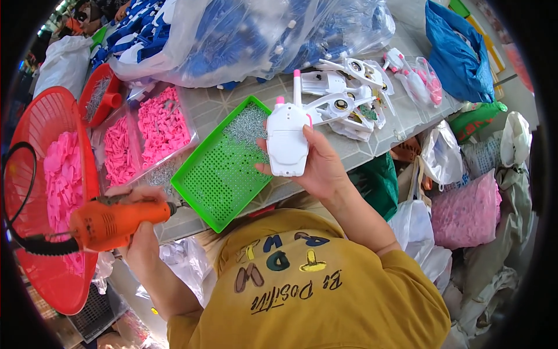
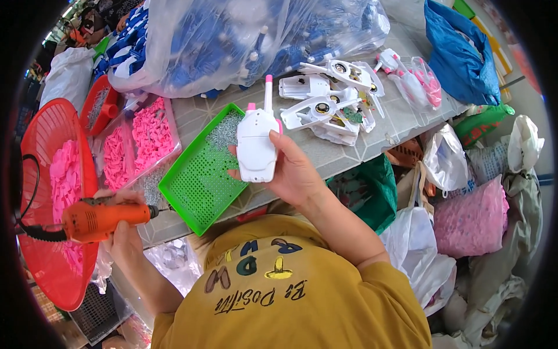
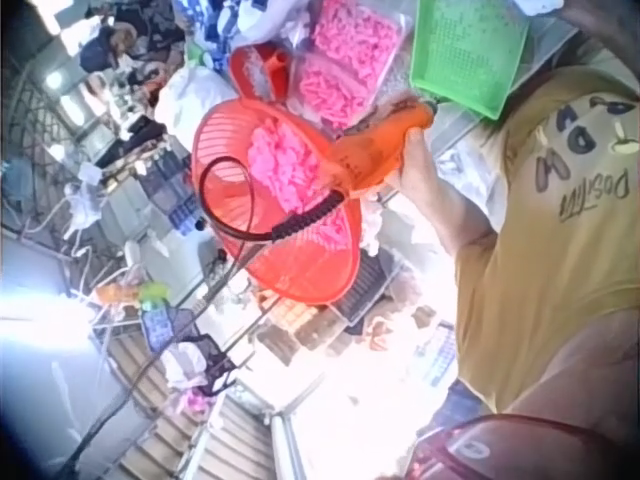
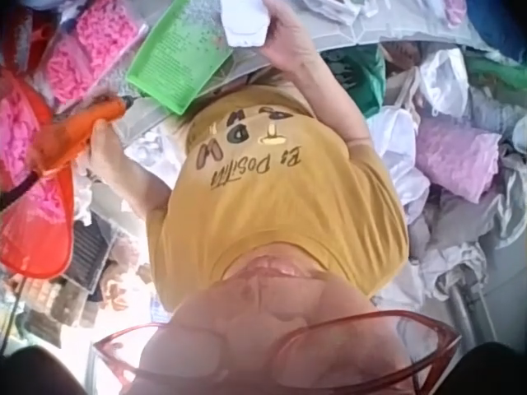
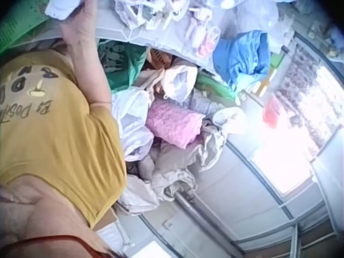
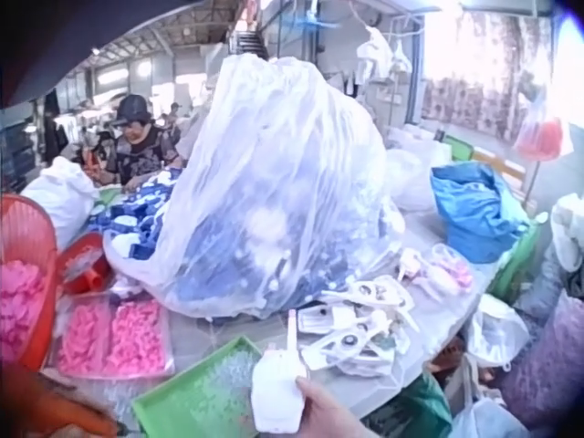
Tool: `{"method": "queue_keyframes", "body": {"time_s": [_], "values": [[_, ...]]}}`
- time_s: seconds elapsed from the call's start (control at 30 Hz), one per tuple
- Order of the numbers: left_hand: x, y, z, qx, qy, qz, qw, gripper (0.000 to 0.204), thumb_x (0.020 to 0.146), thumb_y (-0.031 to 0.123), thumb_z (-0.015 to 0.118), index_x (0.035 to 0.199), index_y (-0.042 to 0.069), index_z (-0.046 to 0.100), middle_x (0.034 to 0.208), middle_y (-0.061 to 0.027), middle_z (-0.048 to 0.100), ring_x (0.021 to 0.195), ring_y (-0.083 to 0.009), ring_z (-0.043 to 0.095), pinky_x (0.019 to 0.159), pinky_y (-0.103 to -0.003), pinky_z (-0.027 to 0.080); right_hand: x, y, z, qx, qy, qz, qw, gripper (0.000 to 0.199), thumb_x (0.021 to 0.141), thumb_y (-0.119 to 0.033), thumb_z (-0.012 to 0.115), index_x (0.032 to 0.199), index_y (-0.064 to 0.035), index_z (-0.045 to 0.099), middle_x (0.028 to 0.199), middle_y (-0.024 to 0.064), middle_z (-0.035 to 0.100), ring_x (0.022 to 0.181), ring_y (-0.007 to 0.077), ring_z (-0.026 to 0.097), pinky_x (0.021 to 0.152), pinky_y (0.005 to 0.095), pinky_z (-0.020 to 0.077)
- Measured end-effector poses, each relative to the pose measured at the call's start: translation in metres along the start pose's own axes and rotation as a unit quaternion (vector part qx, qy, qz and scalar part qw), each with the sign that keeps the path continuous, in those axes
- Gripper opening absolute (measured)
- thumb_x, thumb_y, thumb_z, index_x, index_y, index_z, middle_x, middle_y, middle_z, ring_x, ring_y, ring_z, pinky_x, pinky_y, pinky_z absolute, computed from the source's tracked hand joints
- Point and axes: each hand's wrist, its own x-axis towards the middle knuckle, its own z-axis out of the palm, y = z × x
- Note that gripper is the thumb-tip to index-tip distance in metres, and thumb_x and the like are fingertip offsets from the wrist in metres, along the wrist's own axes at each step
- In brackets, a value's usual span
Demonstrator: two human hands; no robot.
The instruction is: Assembling the internal components, plastic shells, and screws of toy walkie-talkies.
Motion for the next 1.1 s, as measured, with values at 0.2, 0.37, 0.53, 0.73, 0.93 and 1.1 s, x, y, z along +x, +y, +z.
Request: {"method": "queue_keyframes", "body": {"time_s": [0.2,0.37,0.53,0.73,0.93,1.1], "values": [[0.017,-0.001,0.024,-0.24,-0.055,0.011,0.969,0.102,0.075,0.078,0.063,0.134,-0.003,0.042,0.1,-0.013,0.053,0.095,-0.0248,0.05,0.091,-0.041,0.038,0.013,0.006,0.0,0.003,-0.025,0.003,1.0,0.052,0.104,-0.035,0.047,0.15,-0.013,0.035,0.149,0.0122,0.045,0.135,0.0398,0.046,0.107,0.066,0.0407],[0.023,0.0,0.044,-0.327,-0.012,-0.06,0.943,0.093,0.082,0.07,0.056,0.133,-0.008,0.046,0.116,-0.02,0.056,0.094,-0.0329,0.059,0.085,-0.041,0.048,0.026,0.02,0.006,0.014,-0.022,0.023,0.999,0.048,0.105,-0.033,0.045,0.147,-0.0115,0.037,0.142,0.0117,0.051,0.132,0.0398,0.05,0.105,0.0621,0.0438],[0.04,-0.001,0.048,-0.412,-0.163,-0.04,0.895,0.101,0.078,0.076,0.055,0.129,-0.011,0.047,0.118,-0.0213,0.057,0.091,-0.0301,0.057,0.08,-0.039,0.043,0.037,0.036,0.004,0.014,-0.024,0.032,0.999,0.048,0.104,-0.033,0.047,0.146,-0.01,0.039,0.14,0.0114,0.052,0.129,0.0389,0.052,0.104,0.0605,0.0449],[0.04,0.007,0.068,-0.402,-0.099,-0.046,0.909,0.101,0.079,0.081,0.047,0.128,-0.008,0.052,0.095,-0.0169,0.061,0.086,-0.0273,0.054,0.083,-0.039,0.037,0.043,0.048,0.004,0.002,-0.005,0.047,0.999,0.047,0.102,-0.028,0.049,0.146,-0.0114,0.04,0.141,0.0119,0.052,0.131,0.0395,0.05,0.107,0.0622,0.0412],[0.039,0.002,0.068,-0.38,-0.139,-0.048,0.913,0.102,0.072,0.077,0.059,0.13,-0.007,0.049,0.098,-0.0177,0.06,0.089,-0.0272,0.055,0.084,-0.039,0.039,0.047,0.045,0.006,-0.023,0.002,0.014,1.0,0.051,0.097,-0.022,0.055,0.144,-0.0081,0.041,0.138,0.012,0.054,0.13,0.0369,0.051,0.108,0.0591,0.042],[0.039,0.002,0.075,-0.401,-0.183,0.017,0.897,0.089,0.075,0.068,0.065,0.128,-0.002,0.051,0.095,-0.0132,0.06,0.088,-0.0259,0.056,0.082,-0.038,0.043,0.047,0.045,0.006,-0.01,-0.007,0.011,1.0,0.053,0.093,-0.017,0.059,0.143,-0.0146,0.04,0.132,0.0089,0.054,0.123,0.0326,0.057,0.1,0.0559,0.0493]]}}
